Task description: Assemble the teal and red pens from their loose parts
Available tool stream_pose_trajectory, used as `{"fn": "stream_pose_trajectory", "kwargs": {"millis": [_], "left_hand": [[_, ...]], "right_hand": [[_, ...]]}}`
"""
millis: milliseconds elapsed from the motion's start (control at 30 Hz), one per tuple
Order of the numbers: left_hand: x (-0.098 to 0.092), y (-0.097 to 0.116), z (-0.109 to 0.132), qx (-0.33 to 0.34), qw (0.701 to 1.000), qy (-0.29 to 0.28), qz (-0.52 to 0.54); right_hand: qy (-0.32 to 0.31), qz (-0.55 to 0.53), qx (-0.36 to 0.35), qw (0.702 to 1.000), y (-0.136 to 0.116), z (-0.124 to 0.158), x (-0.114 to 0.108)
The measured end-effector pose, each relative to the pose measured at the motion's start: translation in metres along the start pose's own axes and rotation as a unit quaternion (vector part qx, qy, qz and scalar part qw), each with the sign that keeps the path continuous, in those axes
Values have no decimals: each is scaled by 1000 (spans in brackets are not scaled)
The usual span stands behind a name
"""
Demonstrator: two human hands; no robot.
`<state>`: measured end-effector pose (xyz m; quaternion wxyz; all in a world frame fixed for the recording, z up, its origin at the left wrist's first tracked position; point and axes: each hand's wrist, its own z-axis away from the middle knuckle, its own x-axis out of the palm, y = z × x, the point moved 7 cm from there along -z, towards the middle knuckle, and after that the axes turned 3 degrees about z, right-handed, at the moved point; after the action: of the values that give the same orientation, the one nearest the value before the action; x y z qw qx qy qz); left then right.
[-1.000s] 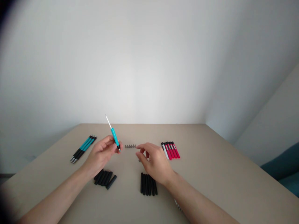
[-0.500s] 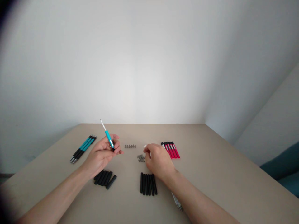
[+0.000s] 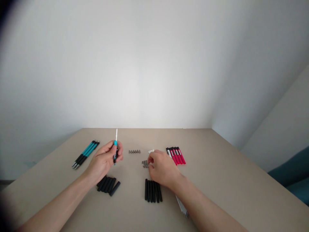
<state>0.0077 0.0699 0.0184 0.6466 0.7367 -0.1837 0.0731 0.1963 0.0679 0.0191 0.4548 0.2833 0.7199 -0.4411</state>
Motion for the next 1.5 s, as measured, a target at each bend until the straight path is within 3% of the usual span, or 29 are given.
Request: {"fn": "stream_pose_trajectory", "kwargs": {"millis": [200,467,600,733,833,1033,1500], "left_hand": [[1,6,3,16,1000,1,2],[-1,4,2,25,980,-11,-196],[4,7,5,62,933,-34,-353],[12,8,9,89,877,-97,-462],[17,5,10,83,860,-139,-484],[25,4,13,79,845,-186,-495],[26,3,13,71,831,-195,-515]], "right_hand": [[-36,1,8,999,3,0,6],[-57,13,4,998,1,-1,8],[-39,6,-25,999,-4,-2,6],[37,-39,-81,995,-16,0,-10],[75,-70,-113,988,-23,3,-19],[80,-86,-132,984,-27,4,-21],[78,-60,-135,986,-27,3,-21]]}}
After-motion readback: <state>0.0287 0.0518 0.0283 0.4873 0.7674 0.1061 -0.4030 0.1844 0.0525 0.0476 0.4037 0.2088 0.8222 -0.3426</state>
